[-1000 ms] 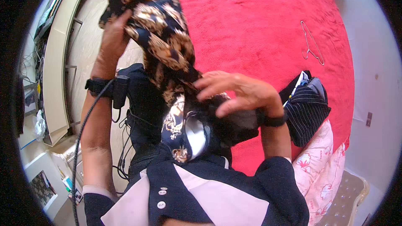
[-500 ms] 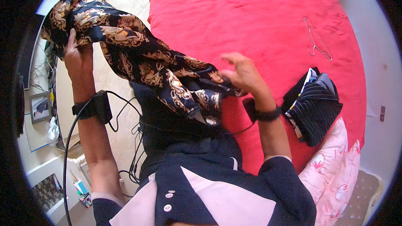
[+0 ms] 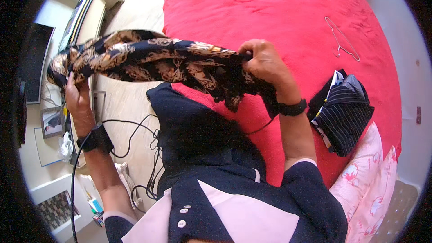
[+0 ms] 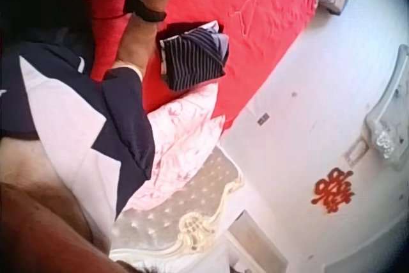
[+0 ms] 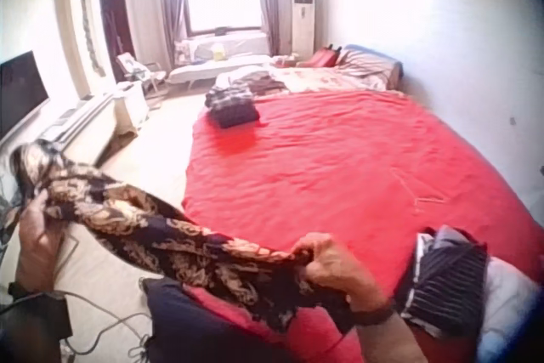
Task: The recorder folds a patterned dress on a bed.
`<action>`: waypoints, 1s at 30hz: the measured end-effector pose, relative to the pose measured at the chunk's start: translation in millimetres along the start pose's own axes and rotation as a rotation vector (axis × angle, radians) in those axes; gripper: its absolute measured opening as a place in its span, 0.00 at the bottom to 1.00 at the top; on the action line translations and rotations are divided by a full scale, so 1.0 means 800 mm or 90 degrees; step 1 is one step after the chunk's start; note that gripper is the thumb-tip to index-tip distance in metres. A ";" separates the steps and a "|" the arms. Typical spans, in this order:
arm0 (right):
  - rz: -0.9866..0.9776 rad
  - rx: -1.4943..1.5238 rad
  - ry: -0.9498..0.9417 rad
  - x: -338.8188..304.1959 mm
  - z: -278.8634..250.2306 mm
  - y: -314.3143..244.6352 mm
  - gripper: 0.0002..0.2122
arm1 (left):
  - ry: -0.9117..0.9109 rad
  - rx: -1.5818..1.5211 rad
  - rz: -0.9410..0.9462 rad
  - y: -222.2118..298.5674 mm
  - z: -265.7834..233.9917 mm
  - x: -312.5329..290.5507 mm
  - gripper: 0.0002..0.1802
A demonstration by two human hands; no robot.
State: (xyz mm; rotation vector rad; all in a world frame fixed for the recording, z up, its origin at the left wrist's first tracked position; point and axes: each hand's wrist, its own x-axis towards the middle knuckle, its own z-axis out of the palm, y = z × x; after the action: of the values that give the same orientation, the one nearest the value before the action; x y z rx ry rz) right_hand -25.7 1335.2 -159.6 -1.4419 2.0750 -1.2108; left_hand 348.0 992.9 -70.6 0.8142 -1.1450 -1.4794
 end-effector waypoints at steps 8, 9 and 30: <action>-0.085 -0.252 0.176 0.027 0.066 0.047 0.08 | 0.033 -0.033 -0.180 -0.061 -0.063 -0.015 0.17; -0.097 -0.280 0.226 0.031 0.075 0.048 0.08 | 0.091 -0.048 -0.205 -0.072 -0.072 -0.014 0.15; 0.353 0.544 0.127 -0.040 0.040 0.103 0.28 | 0.227 -0.123 -0.337 -0.104 -0.210 -0.009 0.15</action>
State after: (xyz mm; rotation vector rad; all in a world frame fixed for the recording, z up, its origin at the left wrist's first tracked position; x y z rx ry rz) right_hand -39.3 1359.3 -249.9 -0.3483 1.5468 -1.7002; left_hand 477.5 959.9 -202.4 1.2475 -0.5279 -1.7446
